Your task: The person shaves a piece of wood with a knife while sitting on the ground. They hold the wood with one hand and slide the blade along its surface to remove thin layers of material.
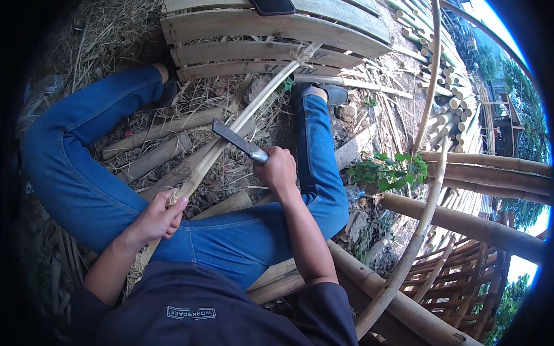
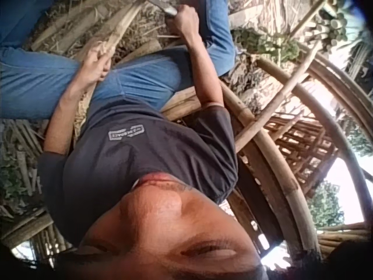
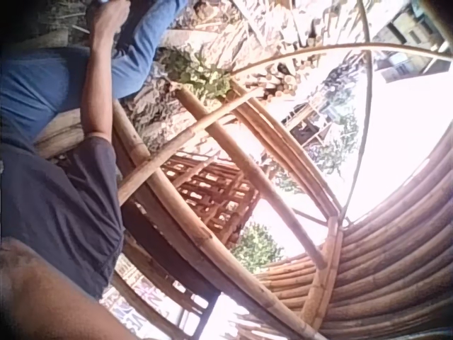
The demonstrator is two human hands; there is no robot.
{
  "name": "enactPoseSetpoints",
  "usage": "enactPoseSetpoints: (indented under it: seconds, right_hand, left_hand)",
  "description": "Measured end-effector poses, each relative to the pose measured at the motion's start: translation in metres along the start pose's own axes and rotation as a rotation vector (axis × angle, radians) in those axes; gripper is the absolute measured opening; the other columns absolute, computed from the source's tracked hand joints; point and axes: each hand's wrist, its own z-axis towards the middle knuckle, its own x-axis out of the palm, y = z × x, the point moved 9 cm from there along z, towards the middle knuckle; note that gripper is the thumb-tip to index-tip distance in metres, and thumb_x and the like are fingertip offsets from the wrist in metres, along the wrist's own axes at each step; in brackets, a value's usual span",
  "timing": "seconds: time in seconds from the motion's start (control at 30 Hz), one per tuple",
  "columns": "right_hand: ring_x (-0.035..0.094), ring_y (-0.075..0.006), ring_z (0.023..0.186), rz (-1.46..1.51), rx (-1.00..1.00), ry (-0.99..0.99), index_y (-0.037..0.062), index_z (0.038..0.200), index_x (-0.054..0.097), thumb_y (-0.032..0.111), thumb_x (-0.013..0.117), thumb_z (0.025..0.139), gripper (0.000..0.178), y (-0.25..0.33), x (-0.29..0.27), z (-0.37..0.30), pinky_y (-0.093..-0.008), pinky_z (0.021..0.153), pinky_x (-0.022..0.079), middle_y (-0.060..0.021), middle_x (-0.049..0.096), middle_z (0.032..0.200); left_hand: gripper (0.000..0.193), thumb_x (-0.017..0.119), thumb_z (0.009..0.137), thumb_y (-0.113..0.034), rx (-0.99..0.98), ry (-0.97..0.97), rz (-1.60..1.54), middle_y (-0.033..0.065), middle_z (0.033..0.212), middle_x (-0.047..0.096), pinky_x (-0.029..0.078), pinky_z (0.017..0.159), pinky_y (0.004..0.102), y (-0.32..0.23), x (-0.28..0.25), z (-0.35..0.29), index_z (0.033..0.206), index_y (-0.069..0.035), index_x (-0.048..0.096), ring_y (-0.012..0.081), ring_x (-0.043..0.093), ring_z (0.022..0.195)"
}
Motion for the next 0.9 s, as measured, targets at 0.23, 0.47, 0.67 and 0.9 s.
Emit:
enactPoseSetpoints:
  seconds: [0.23, 0.47, 0.67, 0.9]
  right_hand:
    - [0.064, -0.0405, 0.067, 0.001, 0.004, -0.009, -0.0001, 0.071, 0.067, 0.015, 0.063, 0.072, 0.015, -0.001, -0.007, 0.005, -0.0454, 0.068, 0.052, -0.0246, 0.061, 0.065]
    - [0.066, -0.0418, 0.076, -0.058, 0.054, 0.049, 0.0035, 0.085, 0.073, 0.016, 0.066, 0.073, 0.019, -0.001, -0.005, 0.002, -0.0472, 0.077, 0.054, -0.0263, 0.066, 0.077]
    - [0.066, -0.0422, 0.078, -0.058, 0.048, 0.087, 0.0013, 0.085, 0.072, 0.017, 0.065, 0.072, 0.022, -0.012, -0.005, 0.004, -0.0493, 0.080, 0.053, -0.0260, 0.067, 0.078]
    - [0.066, -0.0422, 0.078, -0.071, 0.031, 0.164, 0.0031, 0.084, 0.073, 0.017, 0.066, 0.072, 0.020, 0.008, 0.003, -0.003, -0.0493, 0.079, 0.053, -0.0266, 0.067, 0.079]
  left_hand:
    - [0.041, 0.052, 0.100, -0.032, -0.003, -0.054, 0.067, -0.0045, 0.058, 0.041, 0.031, 0.040, 0.0215, 0.004, -0.009, 0.000, 0.124, 0.000, 0.039, 0.0033, 0.036, 0.045]
    - [0.037, 0.052, 0.100, -0.031, 0.005, -0.056, 0.098, -0.0037, 0.057, 0.044, 0.034, 0.040, 0.0219, 0.001, -0.006, 0.001, 0.122, -0.002, 0.044, 0.0046, 0.039, 0.045]
    - [0.034, 0.052, 0.100, -0.031, 0.045, -0.078, 0.133, -0.0027, 0.056, 0.045, 0.035, 0.039, 0.0230, -0.001, -0.008, -0.003, 0.117, -0.001, 0.048, 0.0048, 0.042, 0.045]
    - [0.033, 0.052, 0.100, -0.030, 0.078, -0.091, 0.173, -0.0026, 0.055, 0.045, 0.035, 0.039, 0.0234, -0.005, -0.008, 0.000, 0.116, -0.001, 0.049, 0.0050, 0.042, 0.044]
